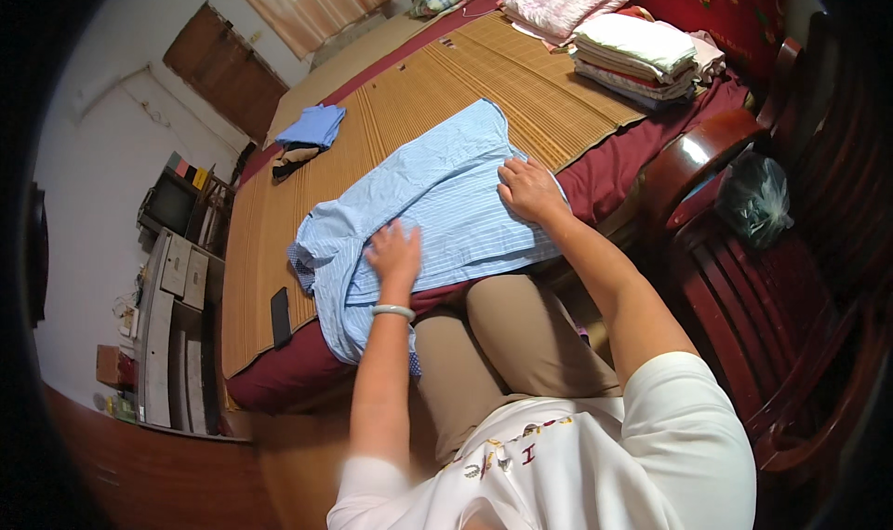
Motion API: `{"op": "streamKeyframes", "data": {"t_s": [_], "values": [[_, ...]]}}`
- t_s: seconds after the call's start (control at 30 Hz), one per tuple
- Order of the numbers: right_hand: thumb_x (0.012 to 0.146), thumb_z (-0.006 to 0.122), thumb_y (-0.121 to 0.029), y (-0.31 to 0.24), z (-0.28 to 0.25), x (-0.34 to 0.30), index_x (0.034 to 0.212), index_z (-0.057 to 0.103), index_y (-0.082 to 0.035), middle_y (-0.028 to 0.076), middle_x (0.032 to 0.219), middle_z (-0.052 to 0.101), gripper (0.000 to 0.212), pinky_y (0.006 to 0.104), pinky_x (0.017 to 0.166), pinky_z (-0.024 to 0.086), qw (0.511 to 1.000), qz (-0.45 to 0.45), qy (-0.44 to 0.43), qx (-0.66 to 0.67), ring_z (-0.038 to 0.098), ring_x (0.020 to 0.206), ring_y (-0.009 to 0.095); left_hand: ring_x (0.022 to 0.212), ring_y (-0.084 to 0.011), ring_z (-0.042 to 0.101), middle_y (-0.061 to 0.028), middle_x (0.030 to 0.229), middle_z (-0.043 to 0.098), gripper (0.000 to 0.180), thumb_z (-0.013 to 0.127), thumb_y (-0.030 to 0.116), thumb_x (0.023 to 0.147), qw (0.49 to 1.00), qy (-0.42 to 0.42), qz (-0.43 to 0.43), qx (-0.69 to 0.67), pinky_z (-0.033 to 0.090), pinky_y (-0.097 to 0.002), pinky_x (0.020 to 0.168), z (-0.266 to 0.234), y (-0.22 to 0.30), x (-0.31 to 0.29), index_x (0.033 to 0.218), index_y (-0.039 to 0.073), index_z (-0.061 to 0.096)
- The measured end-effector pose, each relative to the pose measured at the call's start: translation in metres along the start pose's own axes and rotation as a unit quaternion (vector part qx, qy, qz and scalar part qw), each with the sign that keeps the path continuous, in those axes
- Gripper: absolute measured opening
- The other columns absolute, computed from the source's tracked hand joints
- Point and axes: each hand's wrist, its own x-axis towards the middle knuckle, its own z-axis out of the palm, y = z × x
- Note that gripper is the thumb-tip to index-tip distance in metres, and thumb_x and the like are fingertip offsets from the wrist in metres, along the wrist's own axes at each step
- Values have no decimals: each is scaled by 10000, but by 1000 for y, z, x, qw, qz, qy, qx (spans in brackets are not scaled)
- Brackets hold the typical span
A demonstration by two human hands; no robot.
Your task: Folding a blue and white striped shirt on a bed.
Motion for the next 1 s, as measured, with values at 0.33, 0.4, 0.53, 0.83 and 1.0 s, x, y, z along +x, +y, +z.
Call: {"op": "streamKeyframes", "data": {"t_s": [0.33,0.4,0.53,0.83,1.0], "values": [[924,557,-273,-20,-3,9,1173,641,-25,163,1251,628,361,424,1064,393,999,-3,-14,37,562,1210,298,1471,-298,295,-131,1582,340,655,414,537,989,981,21,181,-58,217,-498,1186,23,44,16,1486,111,427],[921,558,-275,-16,-6,8,1163,641,-26,149,1228,635,357,424,1044,403,999,-4,-18,29,570,1182,296,1402,-311,393,-154,1489,465,666,433,550,975,988,51,142,-46,271,-476,1159,24,13,26,1438,73,480],[925,553,-280,0,-1,1,1166,638,-25,148,1225,636,361,421,1042,402,1000,-9,15,9,570,1179,297,1316,-363,485,-210,1414,526,659,438,521,974,996,15,29,-83,353,-424,1110,17,-62,44,1396,19,509],[936,540,-280,-13,0,10,1187,634,-23,154,1260,627,371,419,1062,387,999,0,-22,32,567,1192,295,1369,-431,397,-266,1448,470,668,374,493,988,968,31,-30,-245,319,-378,1147,23,-158,27,1365,-41,513],[930,551,-271,2,-1,1,1166,645,-20,155,1249,631,357,418,1060,388,1000,3,-3,16,586,1159,300,1386,-378,409,-191,1503,441,628,430,490,974,997,-9,-60,-37,309,-557,1110,-5,-41,4,1436,68,483]]}}
